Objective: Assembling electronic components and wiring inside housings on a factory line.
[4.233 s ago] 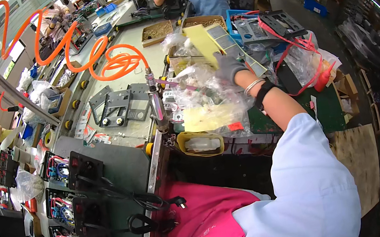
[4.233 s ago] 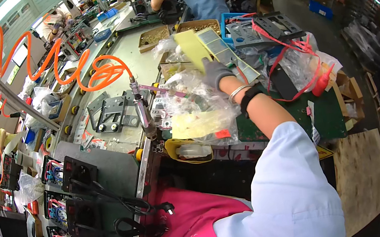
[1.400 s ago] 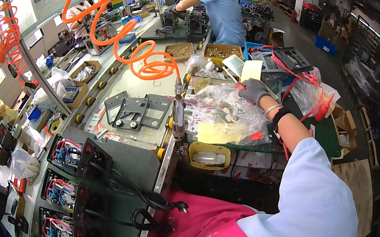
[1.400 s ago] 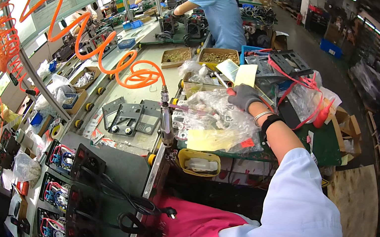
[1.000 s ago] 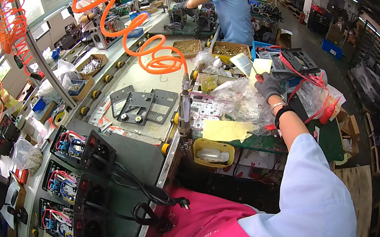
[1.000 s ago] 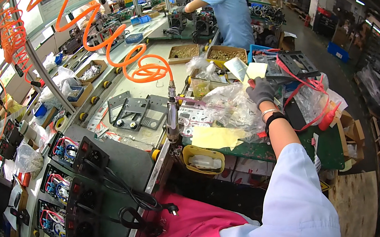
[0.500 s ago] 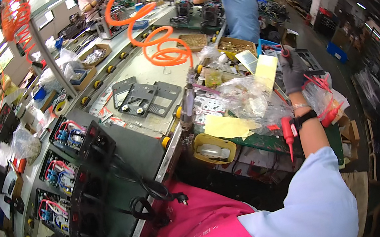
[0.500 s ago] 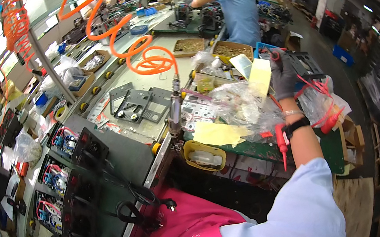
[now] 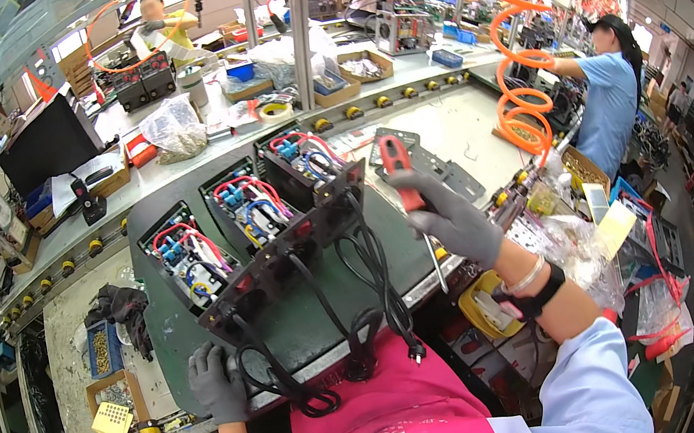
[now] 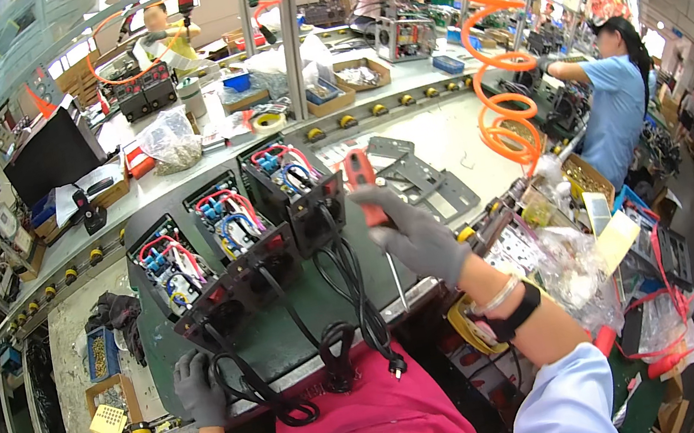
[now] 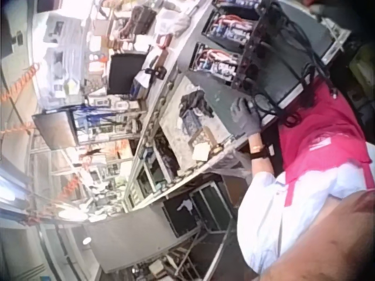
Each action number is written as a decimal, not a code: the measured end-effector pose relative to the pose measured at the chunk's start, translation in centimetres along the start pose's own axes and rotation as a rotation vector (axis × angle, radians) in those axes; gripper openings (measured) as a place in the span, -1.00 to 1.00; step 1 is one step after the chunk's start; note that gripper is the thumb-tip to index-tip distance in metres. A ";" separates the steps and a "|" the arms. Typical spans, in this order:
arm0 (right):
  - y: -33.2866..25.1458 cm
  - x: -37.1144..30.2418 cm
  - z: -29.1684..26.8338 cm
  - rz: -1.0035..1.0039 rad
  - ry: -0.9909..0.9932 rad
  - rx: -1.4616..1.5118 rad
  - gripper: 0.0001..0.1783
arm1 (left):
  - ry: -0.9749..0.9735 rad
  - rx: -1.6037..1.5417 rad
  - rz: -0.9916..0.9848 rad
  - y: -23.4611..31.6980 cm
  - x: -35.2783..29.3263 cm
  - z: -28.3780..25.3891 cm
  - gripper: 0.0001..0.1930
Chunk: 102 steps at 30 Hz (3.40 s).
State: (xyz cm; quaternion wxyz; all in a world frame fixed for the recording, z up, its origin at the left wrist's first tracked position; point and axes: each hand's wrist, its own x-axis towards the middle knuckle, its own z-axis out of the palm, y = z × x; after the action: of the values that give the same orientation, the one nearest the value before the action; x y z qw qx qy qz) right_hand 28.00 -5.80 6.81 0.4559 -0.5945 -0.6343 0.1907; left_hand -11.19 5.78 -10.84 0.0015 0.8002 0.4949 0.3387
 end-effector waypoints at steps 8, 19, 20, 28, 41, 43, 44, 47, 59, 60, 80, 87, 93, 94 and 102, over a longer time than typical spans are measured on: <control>3.0 15.7 2.7 -0.160 0.519 -0.451 -0.39 | -0.024 -0.047 -0.033 0.0 0.4 -0.4 -0.74; 2.2 19.5 4.2 0.278 -0.439 -1.035 -0.48 | -0.088 -0.101 -0.088 0.2 1.0 -0.8 -0.71; 2.1 19.6 4.7 0.331 -0.354 -1.075 -0.49 | -0.092 -0.104 -0.091 0.2 1.1 -0.9 -0.69; 1.9 19.4 6.3 0.066 -0.096 -0.987 -0.45 | -0.151 -0.121 -0.114 -0.2 1.3 -0.8 -0.68; -2.6 18.1 9.6 -0.308 0.235 -0.642 -0.41 | -0.156 -0.147 -0.112 -0.4 1.5 -1.2 -0.66; -2.9 17.0 12.0 -0.349 0.046 -0.919 -0.39 | -0.153 -0.151 -0.115 -0.4 1.6 -1.3 -0.66; -3.3 16.6 12.3 -0.293 -0.141 -0.969 -0.42 | -0.152 -0.163 -0.113 -0.3 1.6 -1.3 -0.66; -4.0 16.5 12.3 -0.162 -0.134 -0.871 -0.42 | -0.140 -0.188 -0.112 -0.3 1.6 -1.4 -0.67; -5.1 16.0 15.5 -0.278 -0.425 -0.924 -0.45 | -0.157 -0.177 -0.111 -0.3 1.7 -1.8 -0.66; -5.4 16.2 15.9 -0.348 -0.264 -0.823 -0.45 | -0.156 -0.166 -0.119 -0.3 1.6 -1.8 -0.66; -8.3 5.2 9.6 -0.321 0.221 -0.585 -0.26 | -0.053 -0.184 0.018 -0.5 0.8 -1.0 -0.70; 1.2 -17.5 -7.0 0.226 0.981 -0.955 -0.46 | -0.117 -0.736 -0.321 0.4 1.4 -3.6 -0.63; 8.1 -31.1 -13.7 0.905 0.310 -1.164 -0.46 | 0.459 -0.614 0.248 8.1 0.7 -8.4 -0.53; 8.5 -32.3 -14.9 0.900 0.372 -1.138 -0.45 | 0.456 -0.610 0.245 10.2 1.0 -8.7 -0.53; 10.2 -39.3 -23.8 1.109 0.668 -1.161 -0.55 | -0.528 -0.978 0.838 30.8 2.8 -4.0 -0.59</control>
State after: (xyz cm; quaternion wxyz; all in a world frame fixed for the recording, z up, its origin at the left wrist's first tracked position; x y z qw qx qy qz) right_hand 48.28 -47.20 -2.79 0.0840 -0.9811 -0.0833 -0.1529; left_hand 11.75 -9.05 4.16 0.3514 0.8867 -0.0822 0.2890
